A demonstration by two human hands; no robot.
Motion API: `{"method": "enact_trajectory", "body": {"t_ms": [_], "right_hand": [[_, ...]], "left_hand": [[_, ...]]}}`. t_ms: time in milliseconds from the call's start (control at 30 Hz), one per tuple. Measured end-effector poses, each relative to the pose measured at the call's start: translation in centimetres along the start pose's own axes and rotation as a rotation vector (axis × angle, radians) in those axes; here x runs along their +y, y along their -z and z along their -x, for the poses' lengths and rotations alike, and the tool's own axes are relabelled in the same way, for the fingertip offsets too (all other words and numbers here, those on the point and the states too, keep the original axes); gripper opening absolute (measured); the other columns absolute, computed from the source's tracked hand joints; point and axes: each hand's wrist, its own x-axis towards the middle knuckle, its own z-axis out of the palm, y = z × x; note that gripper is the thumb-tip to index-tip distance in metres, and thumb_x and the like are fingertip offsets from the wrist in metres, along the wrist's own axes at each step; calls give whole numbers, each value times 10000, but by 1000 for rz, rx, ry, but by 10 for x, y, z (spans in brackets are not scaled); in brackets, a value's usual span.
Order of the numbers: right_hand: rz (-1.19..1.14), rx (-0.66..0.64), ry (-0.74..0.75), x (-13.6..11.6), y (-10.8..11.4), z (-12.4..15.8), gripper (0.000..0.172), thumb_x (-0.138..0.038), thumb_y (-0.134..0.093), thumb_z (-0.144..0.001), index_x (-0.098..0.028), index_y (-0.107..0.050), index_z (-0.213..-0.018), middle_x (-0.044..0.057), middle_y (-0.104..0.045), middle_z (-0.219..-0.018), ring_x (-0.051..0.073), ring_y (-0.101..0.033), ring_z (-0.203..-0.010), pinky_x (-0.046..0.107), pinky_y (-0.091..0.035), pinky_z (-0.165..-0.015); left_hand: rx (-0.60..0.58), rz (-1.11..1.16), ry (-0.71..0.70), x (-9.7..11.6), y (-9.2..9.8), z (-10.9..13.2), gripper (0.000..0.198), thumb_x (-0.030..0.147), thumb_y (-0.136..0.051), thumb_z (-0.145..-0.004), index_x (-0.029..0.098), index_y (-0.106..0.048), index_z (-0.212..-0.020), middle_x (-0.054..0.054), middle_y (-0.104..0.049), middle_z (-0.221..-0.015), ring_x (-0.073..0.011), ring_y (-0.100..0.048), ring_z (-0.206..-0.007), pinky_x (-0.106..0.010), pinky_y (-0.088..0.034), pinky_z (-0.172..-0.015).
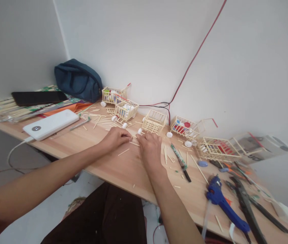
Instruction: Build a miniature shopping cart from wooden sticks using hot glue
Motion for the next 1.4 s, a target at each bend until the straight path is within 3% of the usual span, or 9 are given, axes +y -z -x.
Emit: {"method": "enact_trajectory", "body": {"t_ms": [500, 800, 1400], "right_hand": [[-2, -16, 11, -1, 0, -1, 269, -249, -516, -931, -206, -683, -725, 40, -635, -754, 191, -477, -793, 335, -266, -723], [-96, 2, 16, 7, -6, 2, 198, -292, -532, -922, -231, -720, -909, 43, -672, -794, 204, -513, -824, 344, -277, -745], [-147, -5, -46, 12, -8, 2, 187, -301, -564, -902, -248, -741, -877, 39, -676, -809, 204, -515, -825, 348, -287, -757]], "left_hand": [[15, 61, -41, -8, -5, -3, 94, 159, -656, -734, 133, -742, -702, -19, -732, -713, -135, -639, -689, -210, -409, -639], [9, 67, -55, -11, -6, -4, 102, 156, -647, -732, 137, -730, -676, -6, -717, -678, -132, -622, -669, -209, -399, -614], [18, 1, -59, -9, -5, -3, 124, 179, -633, -737, 133, -747, -719, -11, -708, -669, -136, -612, -659, -212, -384, -607]]}}
